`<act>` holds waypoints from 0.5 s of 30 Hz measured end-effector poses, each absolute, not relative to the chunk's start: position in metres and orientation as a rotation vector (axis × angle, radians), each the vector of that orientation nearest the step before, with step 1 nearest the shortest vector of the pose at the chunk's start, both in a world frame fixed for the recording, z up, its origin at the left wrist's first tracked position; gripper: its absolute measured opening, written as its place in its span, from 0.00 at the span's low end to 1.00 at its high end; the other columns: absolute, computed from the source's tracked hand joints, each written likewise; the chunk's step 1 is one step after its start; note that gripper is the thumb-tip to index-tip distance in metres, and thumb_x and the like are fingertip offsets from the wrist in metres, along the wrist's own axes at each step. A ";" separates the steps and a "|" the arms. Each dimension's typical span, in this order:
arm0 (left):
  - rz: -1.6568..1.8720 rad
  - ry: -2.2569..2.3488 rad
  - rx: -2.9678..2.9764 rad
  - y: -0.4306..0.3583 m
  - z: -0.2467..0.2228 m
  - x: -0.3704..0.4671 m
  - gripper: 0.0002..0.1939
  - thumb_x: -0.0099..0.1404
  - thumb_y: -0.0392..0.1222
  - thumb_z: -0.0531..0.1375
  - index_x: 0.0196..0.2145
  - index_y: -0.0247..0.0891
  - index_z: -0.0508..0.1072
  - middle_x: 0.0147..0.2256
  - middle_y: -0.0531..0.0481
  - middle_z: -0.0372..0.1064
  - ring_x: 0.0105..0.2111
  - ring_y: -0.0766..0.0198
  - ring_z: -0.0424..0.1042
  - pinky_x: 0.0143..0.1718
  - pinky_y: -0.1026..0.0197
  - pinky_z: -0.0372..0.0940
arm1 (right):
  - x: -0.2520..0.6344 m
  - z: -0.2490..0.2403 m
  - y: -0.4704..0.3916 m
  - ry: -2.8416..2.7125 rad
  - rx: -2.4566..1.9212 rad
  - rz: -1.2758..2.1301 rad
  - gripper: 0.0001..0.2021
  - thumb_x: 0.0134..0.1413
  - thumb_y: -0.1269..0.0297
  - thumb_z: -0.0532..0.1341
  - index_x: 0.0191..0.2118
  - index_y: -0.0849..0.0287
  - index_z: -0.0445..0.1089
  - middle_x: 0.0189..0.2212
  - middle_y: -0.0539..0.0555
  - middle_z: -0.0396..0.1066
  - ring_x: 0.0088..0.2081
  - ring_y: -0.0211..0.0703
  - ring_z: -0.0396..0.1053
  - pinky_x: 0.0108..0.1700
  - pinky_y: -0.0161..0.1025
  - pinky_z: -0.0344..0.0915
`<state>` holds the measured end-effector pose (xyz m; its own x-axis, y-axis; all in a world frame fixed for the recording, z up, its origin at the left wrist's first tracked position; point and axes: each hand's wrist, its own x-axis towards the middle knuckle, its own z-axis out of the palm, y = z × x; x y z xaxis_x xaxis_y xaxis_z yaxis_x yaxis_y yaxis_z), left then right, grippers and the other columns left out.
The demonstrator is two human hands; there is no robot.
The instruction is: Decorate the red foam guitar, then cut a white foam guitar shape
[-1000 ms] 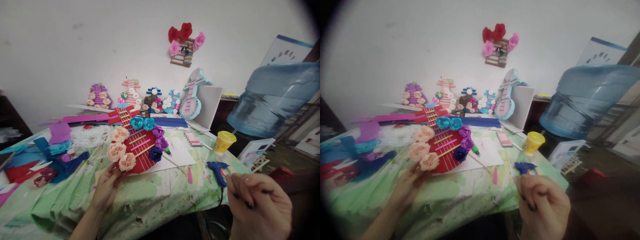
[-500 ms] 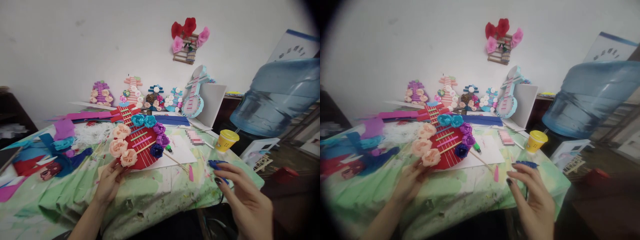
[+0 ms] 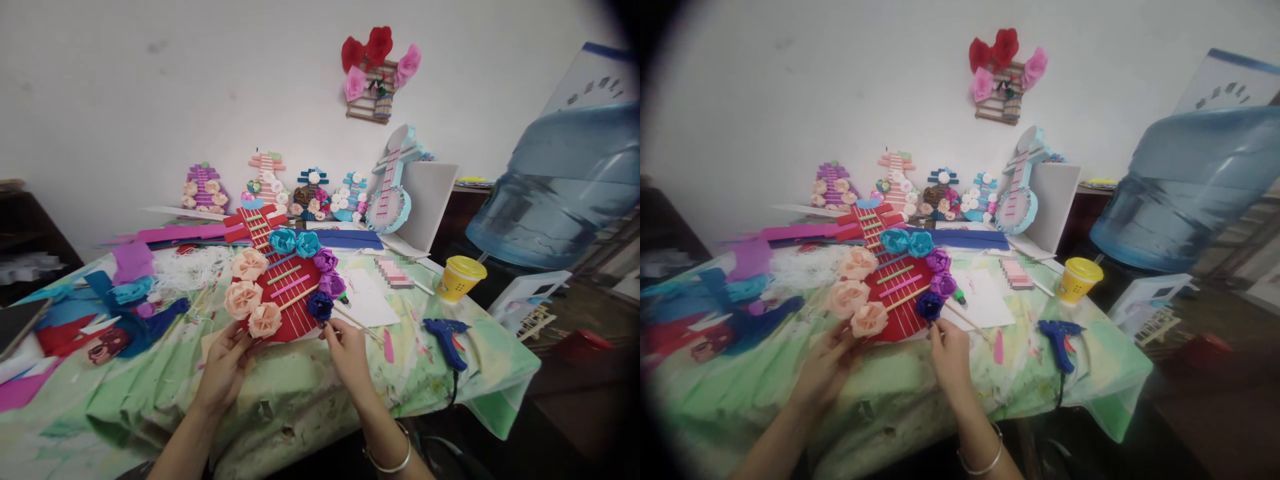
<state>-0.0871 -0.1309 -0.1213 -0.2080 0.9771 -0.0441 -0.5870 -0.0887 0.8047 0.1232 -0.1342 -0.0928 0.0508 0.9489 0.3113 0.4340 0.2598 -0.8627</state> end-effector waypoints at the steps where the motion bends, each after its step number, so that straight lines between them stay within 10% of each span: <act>1: 1.616 0.856 0.632 -0.131 -0.122 -0.087 0.27 0.43 0.39 0.73 0.43 0.38 0.74 0.39 0.47 0.75 0.35 0.61 0.75 0.34 0.65 0.72 | 0.125 -0.094 -0.134 -1.532 -1.327 0.653 0.15 0.59 0.62 0.52 0.26 0.60 0.69 0.21 0.51 0.70 0.23 0.38 0.63 0.28 0.35 0.55; 9: 1.623 0.844 0.642 -0.130 -0.122 -0.086 0.28 0.44 0.39 0.73 0.44 0.36 0.73 0.40 0.45 0.75 0.38 0.58 0.75 0.36 0.61 0.73 | 0.158 -0.071 -0.166 -1.185 -0.957 0.965 0.12 0.58 0.57 0.59 0.31 0.60 0.70 0.17 0.46 0.58 0.18 0.31 0.48 0.21 0.33 0.42; 15: 1.633 0.848 0.659 -0.130 -0.118 -0.084 0.26 0.43 0.39 0.73 0.42 0.35 0.74 0.40 0.45 0.75 0.40 0.55 0.75 0.40 0.58 0.73 | 0.216 -0.042 -0.235 -0.996 -0.679 0.620 0.14 0.54 0.58 0.62 0.21 0.55 0.61 0.15 0.45 0.49 0.17 0.33 0.49 0.21 0.35 0.51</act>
